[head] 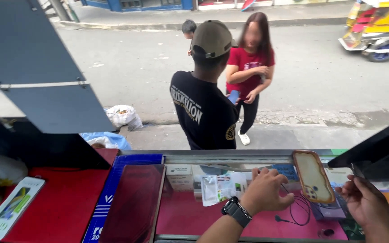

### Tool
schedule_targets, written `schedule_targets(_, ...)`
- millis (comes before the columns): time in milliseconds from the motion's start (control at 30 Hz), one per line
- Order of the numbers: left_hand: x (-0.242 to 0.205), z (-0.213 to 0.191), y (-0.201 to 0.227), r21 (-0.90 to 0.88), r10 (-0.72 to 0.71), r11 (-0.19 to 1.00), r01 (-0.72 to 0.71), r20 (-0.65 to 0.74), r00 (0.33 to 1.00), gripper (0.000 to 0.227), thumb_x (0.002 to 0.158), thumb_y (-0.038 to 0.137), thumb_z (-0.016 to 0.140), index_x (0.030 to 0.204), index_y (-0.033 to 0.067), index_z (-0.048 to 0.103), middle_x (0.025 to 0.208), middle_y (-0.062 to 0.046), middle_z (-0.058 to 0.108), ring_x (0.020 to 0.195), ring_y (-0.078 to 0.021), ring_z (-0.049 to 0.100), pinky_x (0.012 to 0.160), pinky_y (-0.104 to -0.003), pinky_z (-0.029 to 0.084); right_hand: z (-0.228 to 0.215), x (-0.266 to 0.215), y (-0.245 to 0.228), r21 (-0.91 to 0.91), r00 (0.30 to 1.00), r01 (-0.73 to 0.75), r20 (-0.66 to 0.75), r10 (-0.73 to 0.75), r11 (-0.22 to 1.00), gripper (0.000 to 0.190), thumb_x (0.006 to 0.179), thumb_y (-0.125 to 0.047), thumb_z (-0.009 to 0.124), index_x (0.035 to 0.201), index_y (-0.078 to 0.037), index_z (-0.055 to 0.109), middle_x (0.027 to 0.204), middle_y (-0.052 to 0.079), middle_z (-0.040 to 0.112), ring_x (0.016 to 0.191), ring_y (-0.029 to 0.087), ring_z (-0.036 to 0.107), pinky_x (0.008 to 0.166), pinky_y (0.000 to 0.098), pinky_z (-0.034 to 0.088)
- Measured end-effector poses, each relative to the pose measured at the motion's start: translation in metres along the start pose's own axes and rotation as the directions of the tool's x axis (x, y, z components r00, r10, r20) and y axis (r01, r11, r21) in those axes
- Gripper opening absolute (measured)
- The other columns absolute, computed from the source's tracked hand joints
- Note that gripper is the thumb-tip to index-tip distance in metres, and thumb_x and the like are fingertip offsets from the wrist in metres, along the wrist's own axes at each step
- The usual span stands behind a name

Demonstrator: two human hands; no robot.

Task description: A technician at a mobile repair service desk receives a smartphone from a customer, inspects it, and plugs it into a charging cable to diagnose power or charging issues.

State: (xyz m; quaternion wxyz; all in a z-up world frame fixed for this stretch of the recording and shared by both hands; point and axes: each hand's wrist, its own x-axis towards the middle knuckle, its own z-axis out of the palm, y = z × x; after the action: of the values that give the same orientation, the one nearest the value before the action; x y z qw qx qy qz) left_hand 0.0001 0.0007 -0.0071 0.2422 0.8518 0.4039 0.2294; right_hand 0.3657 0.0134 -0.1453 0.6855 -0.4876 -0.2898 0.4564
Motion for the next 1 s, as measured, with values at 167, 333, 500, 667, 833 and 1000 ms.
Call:
schedule_targets(167,-0.001,-0.002,0.000,-0.011,-0.002,1.000,0.002,-0.016,1.000,0.064,0.083,0.054,0.045,0.118,0.0057,0.070,0.112,-0.018,0.066,0.110,-0.0373,0.057,0.100,-0.053,0.030,-0.018,0.015,0.013,-0.090,1.000,0.029,0.003,-0.029,0.996,0.019,0.122,-0.020,0.053,0.128,-0.007,0.065,0.092,0.007,0.063,0.082,0.017,0.059,0.100,0.0492,0.057)
schedule_targets(333,-0.003,-0.009,0.004,-0.025,-0.019,0.999,0.020,0.064,0.998,0.065,0.087,0.053,0.042,0.120,0.0033,0.068,0.116,-0.022,0.064,0.115,-0.0383,0.054,0.105,-0.054,0.028,-0.037,0.035,0.026,-0.081,0.996,0.032,0.087,-0.025,0.996,0.020,0.128,-0.021,0.048,0.116,-0.014,0.061,0.094,0.010,0.062,0.082,0.024,0.057,0.106,0.0556,0.054)
schedule_targets(500,0.000,0.004,-0.005,-0.026,-0.030,0.999,0.030,0.026,0.999,0.064,0.087,0.053,0.042,0.121,0.0060,0.069,0.116,-0.020,0.064,0.114,-0.0384,0.055,0.105,-0.055,0.027,-0.051,0.042,0.042,-0.091,0.986,0.129,0.119,-0.117,0.988,0.015,0.125,-0.016,0.054,0.116,-0.013,0.066,0.097,0.011,0.065,0.084,0.023,0.060,0.100,0.0524,0.059)
schedule_targets(667,-0.001,0.000,-0.004,-0.029,-0.047,0.998,0.048,0.037,0.998,0.067,0.086,0.054,0.041,0.124,0.0068,0.070,0.118,-0.019,0.065,0.117,-0.0390,0.054,0.106,-0.055,0.027,-0.071,0.065,0.057,-0.131,0.981,0.151,0.142,-0.132,0.980,0.014,0.125,-0.020,0.057,0.117,-0.017,0.068,0.101,0.006,0.068,0.092,0.020,0.067,0.099,0.0496,0.062)
schedule_targets(833,-0.004,-0.007,0.000,-0.058,-0.043,0.997,0.047,0.065,0.997,0.071,0.085,0.056,0.039,0.126,0.0061,0.069,0.118,-0.020,0.065,0.118,-0.0379,0.054,0.105,-0.053,0.028,-0.101,0.088,0.077,-0.234,0.992,0.107,0.092,-0.088,0.966,0.022,0.133,-0.028,0.054,0.120,-0.012,0.059,0.110,0.007,0.068,0.097,0.024,0.068,0.106,0.0451,0.061)
schedule_targets(1000,-0.003,-0.001,-0.003,-0.051,-0.047,0.998,0.047,0.007,0.999,0.072,0.082,0.055,0.040,0.123,0.0049,0.070,0.116,-0.020,0.066,0.117,-0.0380,0.054,0.104,-0.054,0.029,-0.118,0.101,0.092,-0.200,0.991,0.115,0.084,-0.100,0.973,0.018,0.136,-0.023,0.049,0.129,-0.007,0.054,0.121,0.014,0.065,0.105,0.024,0.066,0.110,0.0568,0.058)
